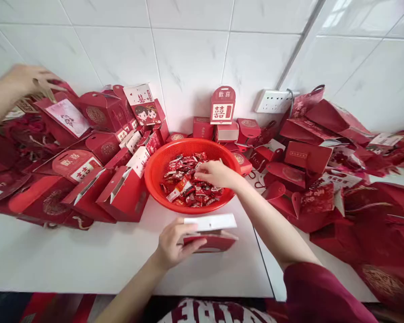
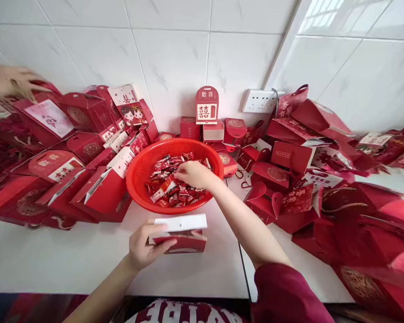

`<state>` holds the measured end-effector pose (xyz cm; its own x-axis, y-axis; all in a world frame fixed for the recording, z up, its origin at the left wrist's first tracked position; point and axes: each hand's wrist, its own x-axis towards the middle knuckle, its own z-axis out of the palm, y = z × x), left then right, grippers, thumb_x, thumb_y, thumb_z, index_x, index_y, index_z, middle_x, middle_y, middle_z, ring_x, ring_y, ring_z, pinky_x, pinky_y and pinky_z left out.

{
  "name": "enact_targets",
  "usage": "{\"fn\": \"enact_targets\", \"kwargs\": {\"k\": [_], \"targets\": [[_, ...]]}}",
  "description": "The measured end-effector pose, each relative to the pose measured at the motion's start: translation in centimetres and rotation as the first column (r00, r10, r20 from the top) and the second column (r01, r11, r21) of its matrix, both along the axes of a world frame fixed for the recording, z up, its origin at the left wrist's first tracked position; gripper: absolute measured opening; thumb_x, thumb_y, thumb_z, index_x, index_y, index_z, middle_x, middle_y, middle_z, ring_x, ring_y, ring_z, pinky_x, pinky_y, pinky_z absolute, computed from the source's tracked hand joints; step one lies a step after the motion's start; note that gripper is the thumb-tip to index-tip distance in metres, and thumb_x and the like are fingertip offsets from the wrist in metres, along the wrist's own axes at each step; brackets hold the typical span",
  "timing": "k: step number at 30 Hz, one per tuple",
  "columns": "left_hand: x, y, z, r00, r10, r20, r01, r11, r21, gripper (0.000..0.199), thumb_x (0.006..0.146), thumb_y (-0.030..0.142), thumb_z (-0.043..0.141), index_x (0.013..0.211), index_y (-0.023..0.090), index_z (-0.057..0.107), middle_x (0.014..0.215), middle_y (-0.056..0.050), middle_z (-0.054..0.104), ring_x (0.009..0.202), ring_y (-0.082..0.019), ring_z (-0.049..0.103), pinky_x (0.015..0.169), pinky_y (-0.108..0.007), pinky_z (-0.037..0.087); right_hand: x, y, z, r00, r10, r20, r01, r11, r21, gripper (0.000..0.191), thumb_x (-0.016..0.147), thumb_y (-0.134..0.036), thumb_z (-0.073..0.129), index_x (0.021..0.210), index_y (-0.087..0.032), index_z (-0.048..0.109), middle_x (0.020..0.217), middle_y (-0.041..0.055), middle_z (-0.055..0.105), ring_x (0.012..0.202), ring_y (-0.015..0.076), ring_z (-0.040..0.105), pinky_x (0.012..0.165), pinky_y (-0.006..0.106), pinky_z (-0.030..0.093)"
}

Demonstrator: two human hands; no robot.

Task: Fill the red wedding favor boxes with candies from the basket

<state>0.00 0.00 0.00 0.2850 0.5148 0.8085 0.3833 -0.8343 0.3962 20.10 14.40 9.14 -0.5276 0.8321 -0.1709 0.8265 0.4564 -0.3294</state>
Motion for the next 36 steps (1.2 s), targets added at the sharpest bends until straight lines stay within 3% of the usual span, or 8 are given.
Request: {"fn": "enact_targets", "kwargs": {"k": [8, 16, 18, 21, 23, 25, 28, 36], "targets": [[-1.2, 1.0, 1.0, 0.998, -0.011, -0.055, 0.008, 0.999, -0.05, 0.044, 0.101, 0.049, 0.041, 0.127, 0.021, 0.065, 0.102, -0.01, 0.055, 0.091, -0.02, 0.058, 0.075, -0.032, 0.053, -6.6, 2.4, -2.7, 0.971, -0.092, 0.219, 0.114, 0.989, -0.092, 0.033, 0.096, -0.037, 0.063, 0.12, -0.014, 0.063, 0.121, 0.0103, 0.065, 0.107, 0.0233, 0.065, 0.093, 0.046, 0.054], [-2.8, 2.7, 4.4, 0.985, 0.129, 0.117, -0.103, 0.972, -0.209, 0.036, 0.098, 0.041, 0.05, 0.126, 0.022, 0.064, 0.114, -0.01, 0.058, 0.098, -0.021, 0.06, 0.082, -0.035, 0.051, -2.6, 1.6, 0.4, 0.982, -0.056, -0.181, 0.039, 0.995, -0.094, 0.024, 0.091, -0.035, 0.062, 0.078, -0.015, 0.068, 0.075, 0.0028, 0.072, 0.075, 0.0158, 0.067, 0.069, 0.024, 0.048], [-2.9, 4.2, 5.9, 0.95, 0.247, 0.192, -0.167, 0.918, -0.359, 0.03, 0.095, 0.036, 0.059, 0.12, 0.021, 0.065, 0.116, -0.009, 0.06, 0.097, -0.019, 0.062, 0.078, -0.031, 0.052, -1.2, 0.3, 1.5, 0.874, -0.111, -0.473, 0.08, 0.993, -0.084, 0.032, 0.094, -0.044, 0.055, 0.082, -0.016, 0.065, 0.075, 0.0011, 0.072, 0.069, 0.0125, 0.065, 0.063, 0.022, 0.048], [-2.5, 6.8, 8.2, 0.945, 0.227, 0.234, -0.048, 0.806, -0.59, 0.038, 0.091, 0.045, 0.064, 0.117, 0.018, 0.067, 0.122, -0.011, 0.065, 0.106, -0.023, 0.065, 0.083, -0.033, 0.056, -0.1, -2.5, 2.4, 0.336, -0.215, -0.917, 0.121, 0.975, -0.184, 0.035, 0.088, -0.052, 0.064, 0.08, -0.018, 0.059, 0.071, 0.0005, 0.07, 0.062, 0.0123, 0.066, 0.052, 0.021, 0.049], [-1.5, 8.3, 9.5, 0.951, 0.097, 0.295, 0.125, 0.751, -0.648, 0.046, 0.087, 0.049, 0.069, 0.121, 0.018, 0.068, 0.124, -0.013, 0.068, 0.115, -0.027, 0.064, 0.092, -0.037, 0.056, -0.1, -4.4, 2.6, 0.034, -0.222, -0.974, 0.129, 0.968, -0.216, 0.033, 0.082, -0.049, 0.073, 0.079, -0.019, 0.058, 0.069, -0.0003, 0.069, 0.064, 0.0136, 0.069, 0.048, 0.019, 0.05], [-0.1, 9.3, 10.7, 0.922, -0.02, 0.388, 0.28, 0.725, -0.629, 0.048, 0.083, 0.049, 0.073, 0.119, 0.018, 0.071, 0.121, -0.013, 0.071, 0.117, -0.028, 0.065, 0.099, -0.04, 0.055, -0.5, -5.8, 2.3, -0.113, -0.202, -0.973, 0.175, 0.96, -0.22, 0.031, 0.079, -0.044, 0.078, 0.079, -0.02, 0.058, 0.071, -0.0005, 0.07, 0.068, 0.0148, 0.072, 0.051, 0.019, 0.055], [2.1, 9.9, 11.8, 0.864, -0.07, 0.498, 0.392, 0.716, -0.578, 0.037, 0.082, 0.049, 0.074, 0.107, 0.021, 0.076, 0.113, -0.009, 0.074, 0.11, -0.027, 0.068, 0.097, -0.04, 0.057, -1.0, -6.8, 1.5, -0.185, -0.222, -0.957, 0.19, 0.948, -0.256, 0.035, 0.077, -0.043, 0.081, 0.077, -0.021, 0.055, 0.076, -0.0002, 0.071, 0.069, 0.0158, 0.074, 0.058, 0.023, 0.061], [3.4, 11.4, 11.2, 0.851, 0.081, 0.519, 0.295, 0.743, -0.601, 0.031, 0.076, 0.043, 0.081, 0.098, 0.02, 0.079, 0.1, -0.007, 0.078, 0.097, -0.025, 0.073, 0.089, -0.038, 0.059, 0.2, -5.4, 0.0, -0.061, -0.296, -0.953, 0.092, 0.949, -0.301, 0.041, 0.083, -0.051, 0.074, 0.111, -0.025, 0.06, 0.111, 0.004, 0.072, 0.092, 0.0201, 0.072, 0.059, 0.025, 0.059]]}}
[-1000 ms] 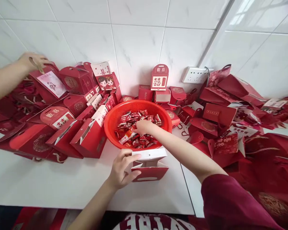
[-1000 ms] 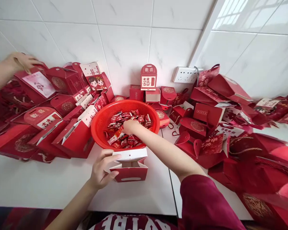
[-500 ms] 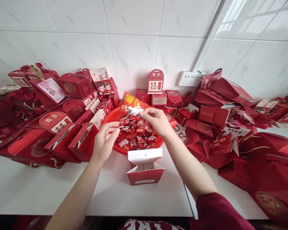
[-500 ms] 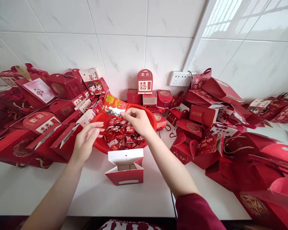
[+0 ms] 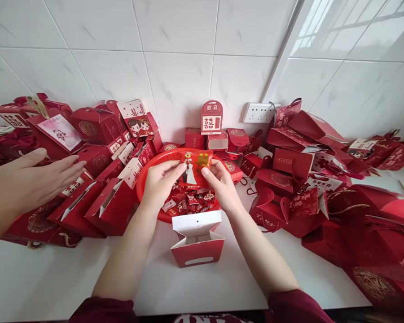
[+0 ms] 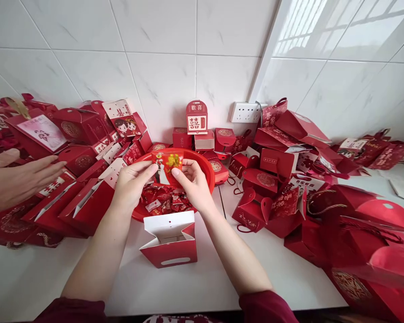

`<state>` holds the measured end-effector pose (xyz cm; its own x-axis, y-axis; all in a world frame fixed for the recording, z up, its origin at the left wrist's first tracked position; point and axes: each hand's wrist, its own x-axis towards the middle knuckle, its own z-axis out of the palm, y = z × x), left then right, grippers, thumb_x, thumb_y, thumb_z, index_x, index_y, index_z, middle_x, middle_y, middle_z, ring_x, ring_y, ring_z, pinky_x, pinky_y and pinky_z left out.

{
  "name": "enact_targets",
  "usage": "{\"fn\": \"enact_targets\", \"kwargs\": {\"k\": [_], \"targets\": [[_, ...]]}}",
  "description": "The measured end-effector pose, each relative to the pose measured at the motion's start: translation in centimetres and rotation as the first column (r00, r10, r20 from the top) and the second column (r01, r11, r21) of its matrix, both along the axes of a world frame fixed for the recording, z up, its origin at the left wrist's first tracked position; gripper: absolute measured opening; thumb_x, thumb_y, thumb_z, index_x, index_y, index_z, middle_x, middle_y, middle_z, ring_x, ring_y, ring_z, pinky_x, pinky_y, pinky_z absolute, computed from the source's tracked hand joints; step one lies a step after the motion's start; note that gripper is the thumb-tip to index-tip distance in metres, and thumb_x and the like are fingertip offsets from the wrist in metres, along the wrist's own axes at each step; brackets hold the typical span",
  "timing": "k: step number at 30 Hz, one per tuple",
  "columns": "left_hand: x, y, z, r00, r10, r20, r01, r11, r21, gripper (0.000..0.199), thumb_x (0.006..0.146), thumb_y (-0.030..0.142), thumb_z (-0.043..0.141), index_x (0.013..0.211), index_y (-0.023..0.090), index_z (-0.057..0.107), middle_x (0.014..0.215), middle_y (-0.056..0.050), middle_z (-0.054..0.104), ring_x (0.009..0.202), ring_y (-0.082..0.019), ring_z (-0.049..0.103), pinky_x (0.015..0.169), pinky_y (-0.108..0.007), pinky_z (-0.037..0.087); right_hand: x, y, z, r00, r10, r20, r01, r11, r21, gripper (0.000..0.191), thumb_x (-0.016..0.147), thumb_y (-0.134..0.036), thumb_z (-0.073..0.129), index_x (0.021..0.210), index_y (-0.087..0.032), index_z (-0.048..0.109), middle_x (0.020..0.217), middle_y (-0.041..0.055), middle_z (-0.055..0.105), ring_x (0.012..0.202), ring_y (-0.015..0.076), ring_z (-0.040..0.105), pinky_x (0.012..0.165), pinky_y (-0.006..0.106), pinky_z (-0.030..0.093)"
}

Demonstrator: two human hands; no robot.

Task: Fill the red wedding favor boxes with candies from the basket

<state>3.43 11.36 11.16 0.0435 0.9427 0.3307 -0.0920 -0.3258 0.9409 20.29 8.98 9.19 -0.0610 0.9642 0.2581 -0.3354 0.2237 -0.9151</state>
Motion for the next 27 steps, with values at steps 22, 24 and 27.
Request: {"fn": "enact_targets", "kwargs": {"k": [22, 24, 27], "targets": [[-0.9, 0.7, -0.5, 0.936, -0.191, -0.296, 0.179, 0.981, -0.067, 0.034, 0.079, 0.04, 0.078, 0.101, 0.015, 0.075, 0.101, -0.009, 0.076, 0.092, -0.024, 0.072, 0.082, -0.033, 0.058, 0.6, 1.4, -0.7, 0.99, 0.087, 0.111, -0.089, 0.996, 0.017, 0.034, 0.075, -0.039, 0.083, 0.102, -0.02, 0.073, 0.106, 0.005, 0.076, 0.098, 0.0208, 0.071, 0.088, 0.034, 0.058], [-1.1, 0.5, -0.3, 0.939, -0.191, -0.286, 0.177, 0.981, -0.075, 0.037, 0.079, 0.039, 0.079, 0.107, 0.017, 0.069, 0.101, -0.008, 0.075, 0.093, -0.023, 0.072, 0.083, -0.033, 0.059, 0.9, 1.4, -0.6, 0.992, 0.044, 0.118, -0.047, 0.999, 0.019, 0.031, 0.075, -0.038, 0.083, 0.098, -0.02, 0.073, 0.103, 0.0047, 0.077, 0.095, 0.0207, 0.072, 0.087, 0.035, 0.058], [-2.0, -0.2, 0.8, 0.926, -0.227, -0.3, 0.233, 0.972, -0.016, 0.034, 0.082, 0.035, 0.076, 0.109, 0.022, 0.062, 0.108, -0.006, 0.07, 0.102, -0.022, 0.069, 0.087, -0.034, 0.058, 1.9, 0.7, 0.2, 0.993, -0.092, 0.069, 0.087, 0.993, 0.081, 0.027, 0.076, -0.036, 0.082, 0.097, -0.022, 0.072, 0.1, 0.0027, 0.076, 0.091, 0.0201, 0.071, 0.087, 0.036, 0.058]]}}
